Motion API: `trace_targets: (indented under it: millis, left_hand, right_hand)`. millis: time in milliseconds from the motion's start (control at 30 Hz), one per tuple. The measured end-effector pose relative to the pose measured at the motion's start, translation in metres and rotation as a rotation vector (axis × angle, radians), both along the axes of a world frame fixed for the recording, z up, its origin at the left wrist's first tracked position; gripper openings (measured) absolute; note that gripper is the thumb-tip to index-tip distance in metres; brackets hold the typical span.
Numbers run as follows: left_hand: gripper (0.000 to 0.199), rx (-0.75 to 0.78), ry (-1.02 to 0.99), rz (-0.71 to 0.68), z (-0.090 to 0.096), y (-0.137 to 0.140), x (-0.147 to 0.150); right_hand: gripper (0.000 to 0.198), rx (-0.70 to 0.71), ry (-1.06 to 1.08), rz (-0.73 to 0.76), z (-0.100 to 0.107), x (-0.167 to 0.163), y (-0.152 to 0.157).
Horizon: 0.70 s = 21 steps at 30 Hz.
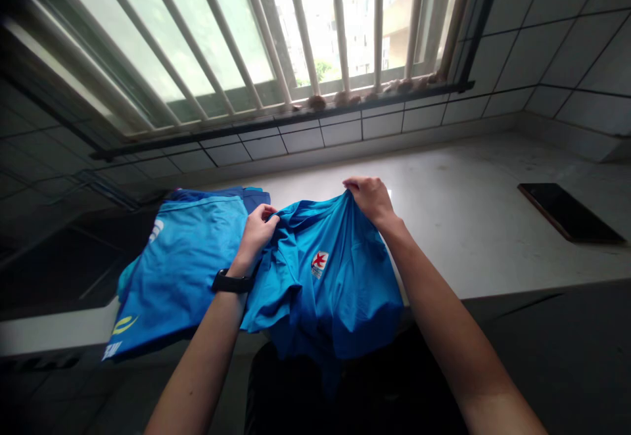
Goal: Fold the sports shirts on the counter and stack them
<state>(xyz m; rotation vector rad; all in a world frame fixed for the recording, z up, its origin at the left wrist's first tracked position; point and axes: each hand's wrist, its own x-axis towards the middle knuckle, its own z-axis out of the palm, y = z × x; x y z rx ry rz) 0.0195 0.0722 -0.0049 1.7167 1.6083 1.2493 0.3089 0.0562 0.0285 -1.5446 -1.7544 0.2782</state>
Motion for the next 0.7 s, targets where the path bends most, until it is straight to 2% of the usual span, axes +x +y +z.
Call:
trace_targets:
  millis: [67, 133, 200, 300, 400, 467, 533, 700]
  left_hand:
    - [0.008, 0.008, -0.008, 0.078, 0.0, 0.0, 0.0]
    - [0.009, 0.006, -0.048, 0.126, 0.0, 0.001, -0.001]
    - [0.018, 0.017, -0.079, 0.091, 0.0, 0.001, -0.003]
    - [0.037, 0.054, -0.007, -0.077, 0.001, -0.002, -0.003]
    - [0.035, 0.019, 0.132, -0.171, 0.003, -0.005, -0.002]
    - [0.034, -0.026, 0.209, -0.178, 0.003, -0.007, -0.001]
    - [0.031, -0.07, 0.269, -0.196, 0.004, -0.008, -0.002]
    - [0.021, -0.133, 0.291, -0.231, 0.006, -0.008, -0.004]
  right_hand:
    - [0.028, 0.064, 0.126, -0.078, 0.001, 0.004, 0.001]
    - [0.031, 0.02, 0.194, -0.077, -0.001, 0.01, 0.003]
    - [0.035, -0.12, 0.151, 0.022, -0.006, 0.016, 0.005]
    - [0.049, -0.374, -0.058, 0.277, -0.015, 0.019, 0.007]
    - [0.044, -0.493, -0.222, 0.409, -0.019, 0.016, 0.006]
    - [0.031, -0.491, -0.258, 0.414, -0.017, 0.015, 0.006]
    - [0.023, -0.424, -0.254, 0.385, -0.014, 0.015, 0.006]
    - [0.034, -0.167, -0.146, 0.239, -0.008, 0.015, 0.004]
